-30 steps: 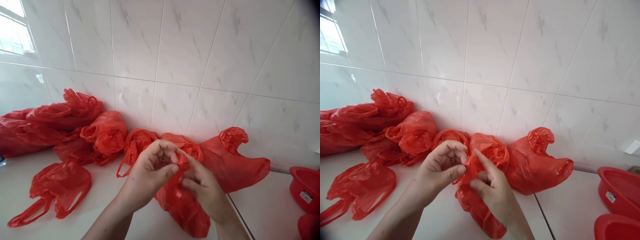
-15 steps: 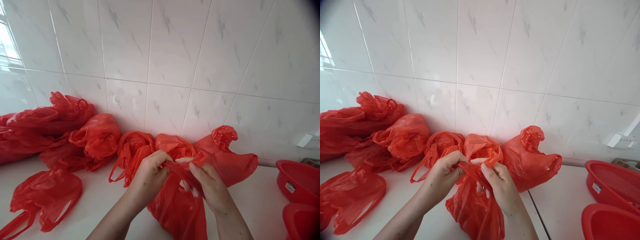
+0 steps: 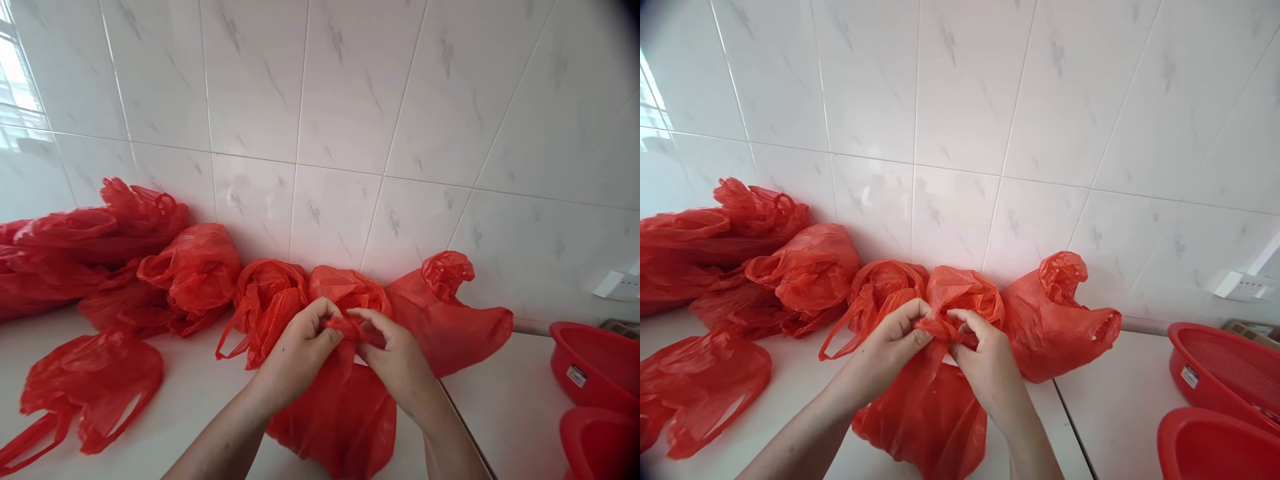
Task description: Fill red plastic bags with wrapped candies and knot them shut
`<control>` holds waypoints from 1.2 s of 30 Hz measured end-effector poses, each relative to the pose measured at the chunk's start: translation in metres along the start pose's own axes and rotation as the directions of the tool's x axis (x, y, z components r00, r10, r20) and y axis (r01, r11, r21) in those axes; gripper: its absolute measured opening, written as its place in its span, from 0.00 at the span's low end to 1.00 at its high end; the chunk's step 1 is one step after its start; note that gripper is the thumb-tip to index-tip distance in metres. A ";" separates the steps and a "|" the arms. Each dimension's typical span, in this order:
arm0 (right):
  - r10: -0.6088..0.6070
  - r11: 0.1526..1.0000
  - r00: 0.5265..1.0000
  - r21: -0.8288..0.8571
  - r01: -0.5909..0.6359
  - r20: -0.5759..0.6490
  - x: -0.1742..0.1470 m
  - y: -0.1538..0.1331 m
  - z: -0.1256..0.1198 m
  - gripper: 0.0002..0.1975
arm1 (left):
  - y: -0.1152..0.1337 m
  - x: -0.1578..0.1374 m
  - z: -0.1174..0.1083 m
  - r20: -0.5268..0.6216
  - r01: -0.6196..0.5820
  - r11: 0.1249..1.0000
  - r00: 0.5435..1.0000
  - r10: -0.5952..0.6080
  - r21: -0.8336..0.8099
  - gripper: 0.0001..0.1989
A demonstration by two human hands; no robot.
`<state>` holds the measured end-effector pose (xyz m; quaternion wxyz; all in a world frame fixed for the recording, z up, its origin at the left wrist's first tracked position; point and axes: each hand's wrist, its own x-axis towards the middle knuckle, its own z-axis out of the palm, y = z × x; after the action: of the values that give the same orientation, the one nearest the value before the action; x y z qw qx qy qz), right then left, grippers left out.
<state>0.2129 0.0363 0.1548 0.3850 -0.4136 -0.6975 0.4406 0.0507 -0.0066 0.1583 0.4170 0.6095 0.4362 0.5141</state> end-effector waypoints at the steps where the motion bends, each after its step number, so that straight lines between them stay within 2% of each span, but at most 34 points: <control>1: -0.004 1.000 0.999 -0.026 0.003 -0.036 0.004 0.003 0.003 0.21 | 0.002 -0.001 0.001 0.013 -0.009 0.998 1.000 0.008 0.063 0.05; 3: -0.008 0.997 0.997 -0.072 0.003 -0.075 0.008 0.009 0.005 0.22 | 0.004 -0.003 0.003 0.026 -0.030 0.978 0.999 0.025 0.208 0.03; 5: 0.003 0.999 0.998 -0.053 -0.006 -0.063 0.009 0.010 0.003 0.23 | 0.006 -0.003 0.004 0.024 -0.033 0.939 0.999 0.026 0.342 0.04; 8: 0.027 0.994 0.996 0.103 -0.036 0.087 0.006 0.008 -0.007 0.22 | 0.005 0.000 0.001 0.024 -0.034 0.875 0.999 0.026 0.482 0.04; 10: -0.005 0.974 0.985 0.223 -0.035 0.173 0.007 0.010 -0.014 0.19 | 0.005 0.001 -0.001 0.019 -0.073 0.816 0.997 0.076 0.573 0.04; 11: -0.019 0.961 0.984 0.276 -0.031 0.175 0.009 0.013 -0.017 0.18 | 0.006 0.000 -0.002 0.022 -0.108 0.772 0.992 0.121 0.627 0.05; 13: -0.010 0.962 0.997 0.273 -0.010 0.072 0.019 0.027 -0.020 0.17 | 0.010 -0.005 -0.002 0.087 -0.207 0.663 0.974 0.209 0.719 0.07; 15: 0.011 0.997 0.992 0.075 -0.002 -0.125 0.033 0.048 -0.020 0.16 | 0.017 -0.017 0.000 0.244 -0.324 0.607 0.946 0.213 0.725 0.11; 16: 0.007 0.998 0.977 -0.053 -0.019 -0.215 0.040 0.059 -0.019 0.15 | 0.021 -0.024 0.002 0.330 -0.367 0.626 0.926 0.181 0.688 0.12; 18: -0.010 0.971 0.949 -0.230 -0.067 -0.316 0.051 0.079 -0.016 0.14 | 0.027 -0.038 0.004 0.472 -0.392 0.728 0.875 0.107 0.562 0.13; 20: 0.003 0.958 0.948 -0.270 -0.093 -0.317 0.056 0.093 -0.014 0.14 | 0.030 -0.050 0.004 0.533 -0.358 0.810 0.843 0.066 0.465 0.12; 22: 0.001 0.953 0.962 -0.291 -0.083 -0.273 0.056 0.100 -0.013 0.13 | 0.033 -0.056 0.002 0.547 -0.335 0.839 0.835 0.055 0.428 0.09; 25: -0.031 0.953 0.971 -0.299 -0.043 -0.237 0.054 0.099 -0.017 0.11 | 0.036 -0.053 -0.005 0.495 -0.309 0.838 0.867 0.055 0.449 0.04; 28: -0.056 0.952 0.944 -0.304 -0.049 -0.326 0.052 0.094 -0.025 0.14 | 0.033 -0.038 -0.008 0.324 -0.244 0.822 0.943 0.077 0.514 0.14; 30: -0.068 0.950 0.912 -0.307 -0.065 -0.405 0.050 0.090 -0.031 0.16 | 0.023 -0.026 -0.004 0.213 -0.173 0.817 0.975 0.063 0.551 0.18; 31: -0.074 0.949 0.898 -0.307 -0.070 -0.435 0.049 0.088 -0.033 0.17 | 0.014 -0.021 0.000 0.196 -0.145 0.812 0.980 0.038 0.565 0.20; 32: -0.084 0.949 0.885 -0.307 -0.070 -0.459 0.048 0.085 -0.035 0.17 | 0.003 -0.017 0.005 0.212 -0.130 0.800 0.977 0.003 0.586 0.25; 34: -0.111 0.950 0.863 -0.306 -0.053 -0.493 0.044 0.078 -0.039 0.17 | -0.021 -0.014 0.016 0.314 -0.154 0.754 0.947 -0.073 0.639 0.39; 35: -0.124 0.951 0.854 -0.307 -0.044 -0.506 0.043 0.073 -0.040 0.16 | -0.034 -0.016 0.021 0.370 -0.179 0.735 0.923 -0.104 0.654 0.42; 36: -0.134 0.950 0.846 -0.311 -0.040 -0.517 0.041 0.069 -0.041 0.15 | -0.045 -0.019 0.025 0.414 -0.194 0.745 0.902 -0.120 0.638 0.41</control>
<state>0.2512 0.1041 0.1102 0.5040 -0.5570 -0.6338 0.1844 0.0689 -0.0143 0.1076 0.2468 0.8239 0.4752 0.1856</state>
